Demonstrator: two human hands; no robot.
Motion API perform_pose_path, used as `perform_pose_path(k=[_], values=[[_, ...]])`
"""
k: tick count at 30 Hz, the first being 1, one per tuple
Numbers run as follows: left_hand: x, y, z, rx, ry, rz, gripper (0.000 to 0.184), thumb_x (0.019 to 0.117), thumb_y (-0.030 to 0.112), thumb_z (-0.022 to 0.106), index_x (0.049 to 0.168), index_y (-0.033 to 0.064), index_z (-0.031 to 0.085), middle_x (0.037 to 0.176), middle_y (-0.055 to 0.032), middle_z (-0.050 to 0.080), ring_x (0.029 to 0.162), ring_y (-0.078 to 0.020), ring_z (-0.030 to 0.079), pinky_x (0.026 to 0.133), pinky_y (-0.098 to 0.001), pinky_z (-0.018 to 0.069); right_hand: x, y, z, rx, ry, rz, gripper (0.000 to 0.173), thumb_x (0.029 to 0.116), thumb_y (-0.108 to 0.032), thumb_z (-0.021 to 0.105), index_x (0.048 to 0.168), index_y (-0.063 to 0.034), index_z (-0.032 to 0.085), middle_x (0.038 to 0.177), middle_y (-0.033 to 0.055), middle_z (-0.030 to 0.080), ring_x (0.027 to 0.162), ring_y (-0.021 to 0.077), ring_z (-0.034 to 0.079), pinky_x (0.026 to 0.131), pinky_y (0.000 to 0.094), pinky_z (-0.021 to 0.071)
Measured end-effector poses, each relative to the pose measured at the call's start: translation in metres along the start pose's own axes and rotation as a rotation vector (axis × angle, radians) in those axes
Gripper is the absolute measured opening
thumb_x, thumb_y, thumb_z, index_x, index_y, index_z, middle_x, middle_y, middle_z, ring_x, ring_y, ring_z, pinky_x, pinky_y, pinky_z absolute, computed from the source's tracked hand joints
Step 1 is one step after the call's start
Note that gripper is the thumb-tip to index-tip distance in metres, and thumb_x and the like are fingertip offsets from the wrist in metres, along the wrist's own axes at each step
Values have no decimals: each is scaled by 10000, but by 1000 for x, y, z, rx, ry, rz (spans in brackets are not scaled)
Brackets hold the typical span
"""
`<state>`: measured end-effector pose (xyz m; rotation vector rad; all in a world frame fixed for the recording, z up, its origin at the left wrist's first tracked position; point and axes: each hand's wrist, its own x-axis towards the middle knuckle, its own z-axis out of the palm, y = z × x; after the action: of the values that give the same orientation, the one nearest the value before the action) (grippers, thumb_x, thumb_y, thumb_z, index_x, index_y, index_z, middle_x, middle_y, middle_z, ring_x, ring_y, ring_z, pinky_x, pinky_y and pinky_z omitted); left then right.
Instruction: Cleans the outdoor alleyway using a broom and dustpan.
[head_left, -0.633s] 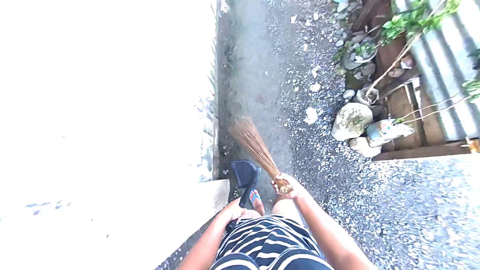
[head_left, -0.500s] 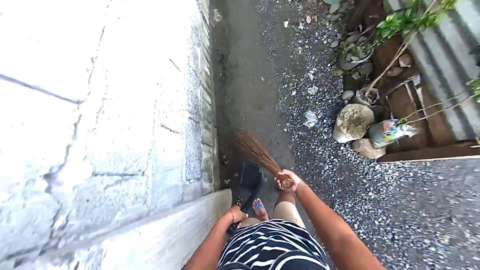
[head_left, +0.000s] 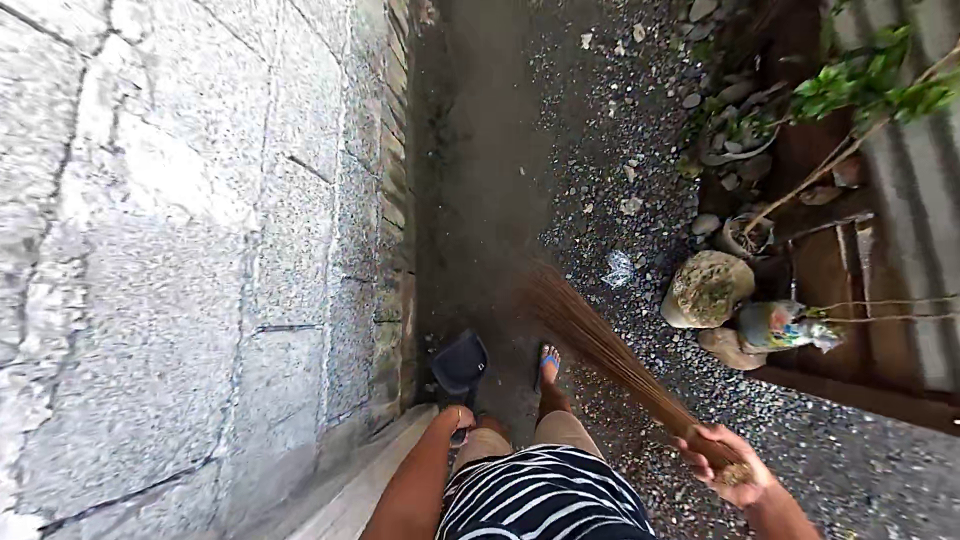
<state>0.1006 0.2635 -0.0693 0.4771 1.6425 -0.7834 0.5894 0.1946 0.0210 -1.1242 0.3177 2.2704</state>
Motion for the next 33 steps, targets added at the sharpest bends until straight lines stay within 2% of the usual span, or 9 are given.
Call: perform_pose_path(k=[2, 4, 7, 10, 16, 23, 26, 30, 33], values=[[-1, 28, -15, -198, -22, -8, 178, 1058, 170, 502, 1149, 33, 571, 820, -53, 546, 681, -153, 552, 695, -323, 526, -16, -31, -5, -90, 73, -15, 560, 666, -399, 852, 1135, -144, 683, 849, 45, 704, 568, 104, 651, 481, 237, 554], [7, 49, -29, -314, -8, -7, 134, 1047, 149, 506, 1112, 52, 572, 758, -25, 553, 598, -110, 544, 592, -258, 504, -25, -58, -3, -261, 235, -57, 465, 727, -356, 747, 1122, -165, 593, 827, 55, 699, 561, 135, 652, 467, 273, 546], [13, 77, -51, -315, -4, -29, 112, 1048, 167, 520, 1079, 73, 571, 710, -5, 551, 522, -67, 499, 493, -198, 426, -7, -87, 5, -559, 502, -113, 504, 878, -208, 529, 1363, -118, 422, 802, 67, 642, 583, 174, 649, 505, 328, 566], [11, 100, -64, -240, 31, -22, 204, 1044, 179, 555, 1213, 65, 566, 800, -28, 568, 581, -82, 512, 544, -221, 446, 56, -102, 8, -667, 696, -98, 504, 998, -117, 520, 1476, -90, 363, 863, 103, 593, 649, 201, 632, 607, 388, 575], [39, 136, -66, -503, 57, -20, 175, 1038, 163, 532, 1180, 67, 570, 812, -38, 555, 626, -100, 536, 595, -227, 475, 170, -83, 13, -805, 621, 146, 533, 985, -109, 589, 1473, -72, 376, 1007, 173, 606, 772, 261, 632, 685, 459, 562], [61, 139, -49, -961, 61, 7, 251, 1035, 120, 534, 1277, 56, 527, 938, -78, 521, 693, -127, 520, 613, -233, 475, 45, -65, 37, -794, 607, 177, 855, 821, -6, 649, 1583, -165, 295, 889, 148, 639, 586, 239, 635, 536, 414, 576], [63, 140, -44, -1142, 38, 23, 303, 1025, 90, 547, 1322, 44, 503, 1032, -117, 537, 778, -159, 566, 668, -252, 513, 25, -74, 38, -755, 732, 60, 813, 861, 15, 622, 1587, -151, 296, 878, 154, 639, 563, 241, 634, 513, 419, 575], [59, 142, -39, -1178, 46, 52, 341, 1035, 97, 549, 1366, 41, 488, 1118, -140, 546, 858, -178, 589, 717, -268, 529, 95, -111, 12, -1222, 938, 151, 893, 876, -67, 749, 1614, -103, 247, 1307, 299, 600, 1118, 426, 640, 930, 612, 524], [57, 145, -37, -1160, 45, 55, 335, 1051, 115, 536, 1373, 42, 480, 1112, -134, 538, 846, -169, 582, 714, -259, 524, 155, -134, -10, -1716, 874, 439, 981, 865, -268, 797, 1613, -32, 208, 1364, 314, 587, 1279, 466, 580, 1070, 634, 454]])
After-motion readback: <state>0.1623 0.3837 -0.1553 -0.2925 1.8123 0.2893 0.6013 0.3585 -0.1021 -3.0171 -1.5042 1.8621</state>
